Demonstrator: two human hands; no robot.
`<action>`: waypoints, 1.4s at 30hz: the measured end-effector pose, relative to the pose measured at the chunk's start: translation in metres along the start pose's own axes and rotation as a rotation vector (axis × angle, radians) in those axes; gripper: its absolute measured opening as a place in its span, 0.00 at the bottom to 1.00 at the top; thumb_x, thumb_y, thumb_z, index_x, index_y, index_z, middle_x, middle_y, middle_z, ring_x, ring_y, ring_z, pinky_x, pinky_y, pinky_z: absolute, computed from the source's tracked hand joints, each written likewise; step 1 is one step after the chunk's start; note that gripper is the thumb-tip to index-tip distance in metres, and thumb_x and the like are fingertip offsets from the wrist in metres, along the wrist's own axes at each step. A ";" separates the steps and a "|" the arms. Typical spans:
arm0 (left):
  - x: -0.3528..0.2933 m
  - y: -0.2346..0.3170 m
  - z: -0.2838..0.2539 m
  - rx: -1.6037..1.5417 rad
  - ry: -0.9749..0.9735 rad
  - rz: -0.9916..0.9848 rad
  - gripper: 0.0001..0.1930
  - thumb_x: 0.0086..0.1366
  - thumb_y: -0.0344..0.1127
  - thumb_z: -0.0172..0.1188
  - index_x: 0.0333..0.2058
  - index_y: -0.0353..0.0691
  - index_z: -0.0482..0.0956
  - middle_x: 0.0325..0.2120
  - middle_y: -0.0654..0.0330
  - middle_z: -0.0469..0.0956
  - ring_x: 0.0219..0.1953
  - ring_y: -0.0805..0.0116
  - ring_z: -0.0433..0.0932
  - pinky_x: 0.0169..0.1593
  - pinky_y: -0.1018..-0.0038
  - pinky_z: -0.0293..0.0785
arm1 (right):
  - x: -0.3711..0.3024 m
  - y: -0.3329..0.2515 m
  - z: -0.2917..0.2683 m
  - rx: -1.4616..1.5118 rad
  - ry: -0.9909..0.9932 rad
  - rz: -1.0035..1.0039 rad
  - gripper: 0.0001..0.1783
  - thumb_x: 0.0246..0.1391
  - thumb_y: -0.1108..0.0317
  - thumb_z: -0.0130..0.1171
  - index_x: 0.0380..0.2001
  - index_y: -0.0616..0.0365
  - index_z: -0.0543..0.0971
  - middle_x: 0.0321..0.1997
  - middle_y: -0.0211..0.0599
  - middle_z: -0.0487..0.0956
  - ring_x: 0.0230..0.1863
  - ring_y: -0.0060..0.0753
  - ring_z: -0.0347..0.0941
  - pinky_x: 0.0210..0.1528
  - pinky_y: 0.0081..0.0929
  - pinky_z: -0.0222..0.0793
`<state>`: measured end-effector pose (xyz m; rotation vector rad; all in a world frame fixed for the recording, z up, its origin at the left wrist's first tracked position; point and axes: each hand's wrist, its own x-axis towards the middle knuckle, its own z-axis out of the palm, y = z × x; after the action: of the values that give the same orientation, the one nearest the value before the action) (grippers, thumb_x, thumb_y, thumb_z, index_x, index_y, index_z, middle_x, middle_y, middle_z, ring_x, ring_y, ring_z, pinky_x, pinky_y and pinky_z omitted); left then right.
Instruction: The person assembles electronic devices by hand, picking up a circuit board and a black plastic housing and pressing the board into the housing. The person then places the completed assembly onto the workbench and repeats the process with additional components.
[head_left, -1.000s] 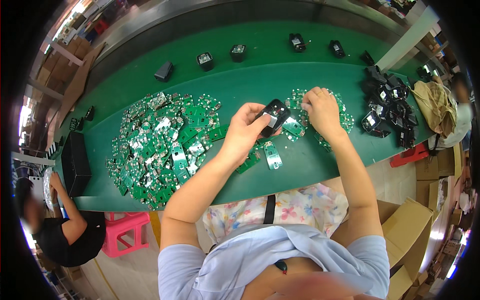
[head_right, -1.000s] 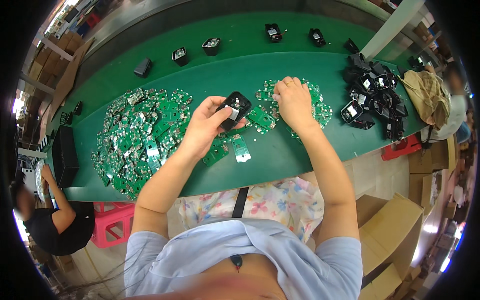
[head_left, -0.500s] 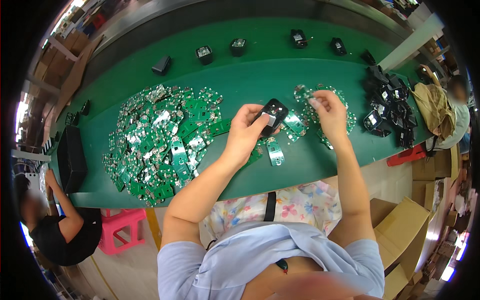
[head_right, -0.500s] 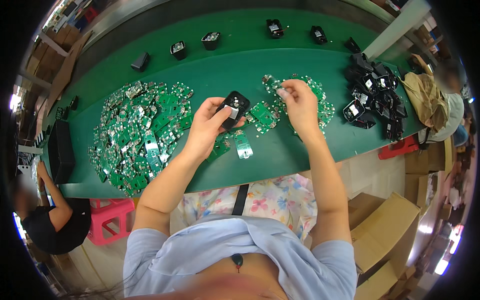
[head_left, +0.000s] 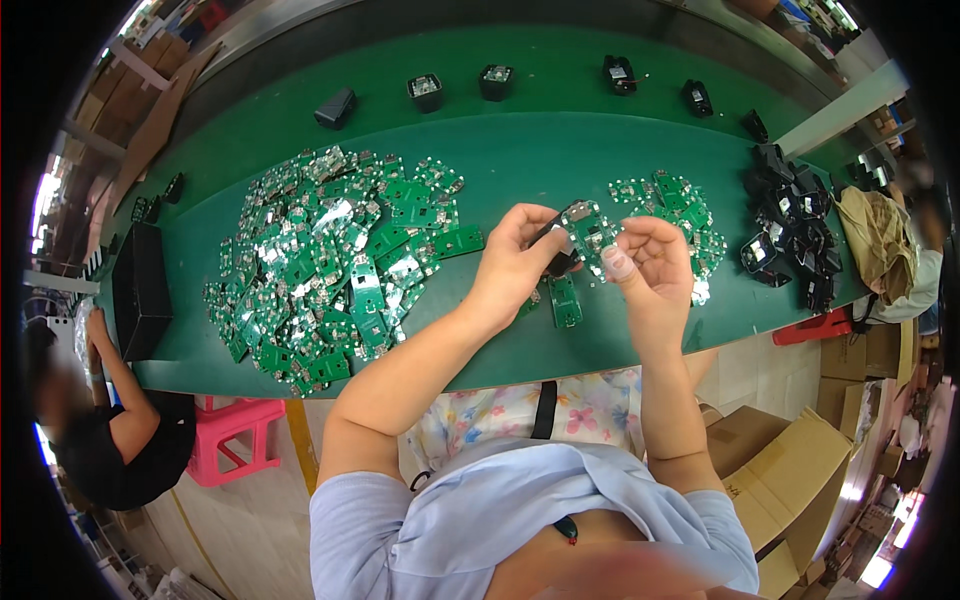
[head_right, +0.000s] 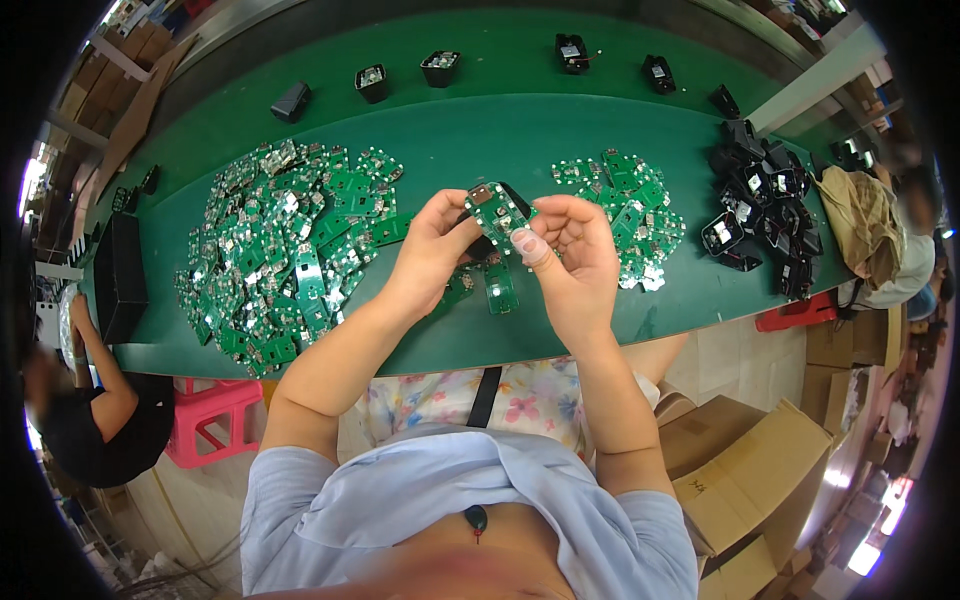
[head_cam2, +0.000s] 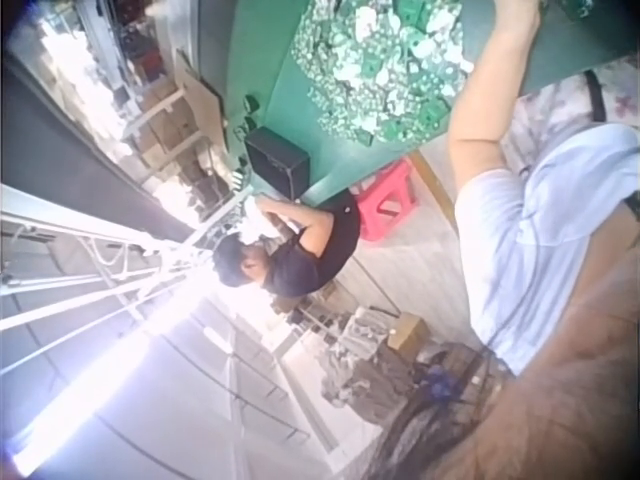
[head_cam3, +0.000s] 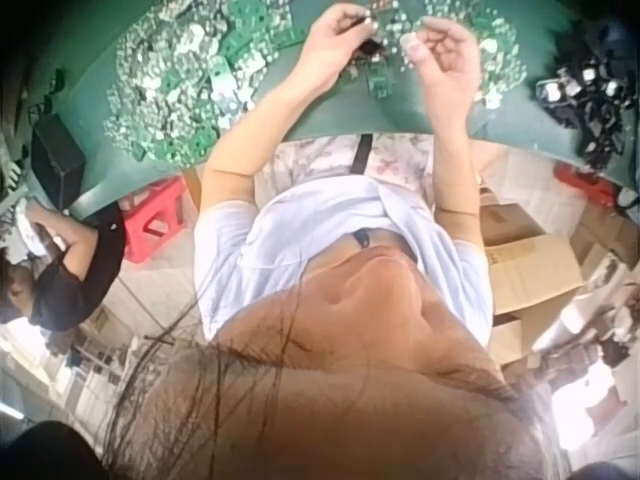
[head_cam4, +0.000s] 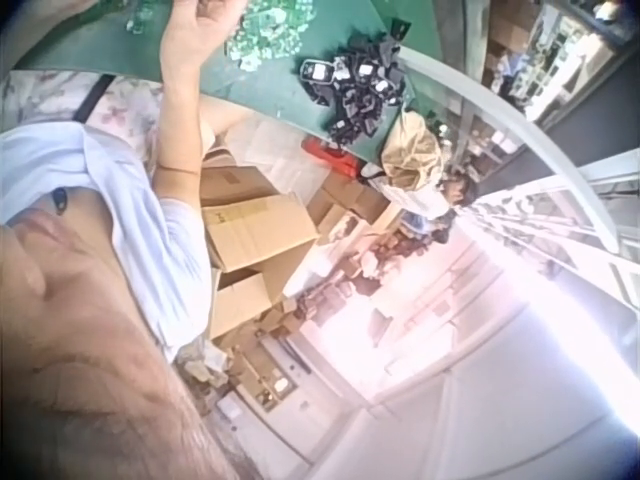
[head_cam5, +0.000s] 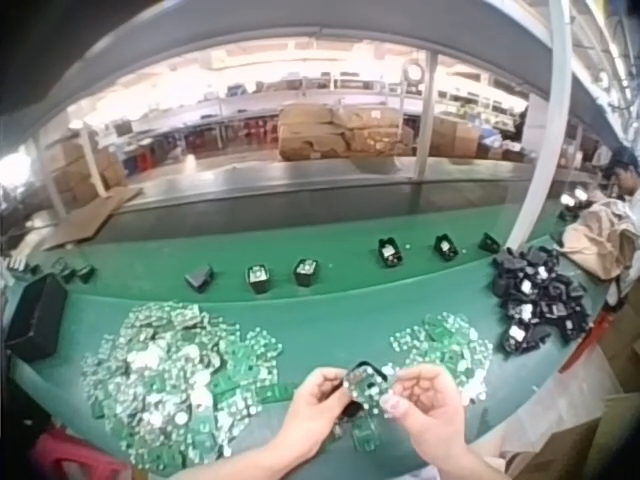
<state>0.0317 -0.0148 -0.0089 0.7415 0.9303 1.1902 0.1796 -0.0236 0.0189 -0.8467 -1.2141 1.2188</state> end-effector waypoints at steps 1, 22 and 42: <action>0.000 0.000 -0.001 0.023 -0.010 -0.024 0.08 0.62 0.28 0.51 0.40 0.38 0.67 0.35 0.62 0.73 0.36 0.74 0.74 0.37 0.77 0.74 | 0.001 0.002 -0.001 -0.014 0.015 0.011 0.17 0.47 0.78 0.58 0.42 0.63 0.67 0.31 0.30 0.71 0.31 0.17 0.66 0.34 0.14 0.64; -0.001 -0.011 -0.003 0.255 -0.078 0.120 0.11 0.61 0.33 0.55 0.40 0.35 0.68 0.37 0.61 0.71 0.33 0.80 0.71 0.31 0.80 0.74 | 0.006 0.013 -0.008 -0.632 -0.055 -0.349 0.11 0.42 0.72 0.64 0.33 0.55 0.79 0.36 0.33 0.67 0.31 0.21 0.65 0.26 0.16 0.62; -0.013 0.002 0.008 0.711 -0.019 0.626 0.05 0.55 0.26 0.59 0.32 0.39 0.77 0.39 0.60 0.70 0.29 0.78 0.70 0.28 0.84 0.67 | 0.009 -0.014 -0.013 -1.288 -0.191 -0.678 0.08 0.34 0.72 0.62 0.22 0.52 0.74 0.32 0.29 0.69 0.33 0.32 0.65 0.30 0.28 0.57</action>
<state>0.0367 -0.0273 -0.0006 1.7031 1.1596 1.3793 0.1950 -0.0160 0.0316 -1.0474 -2.2300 -0.1690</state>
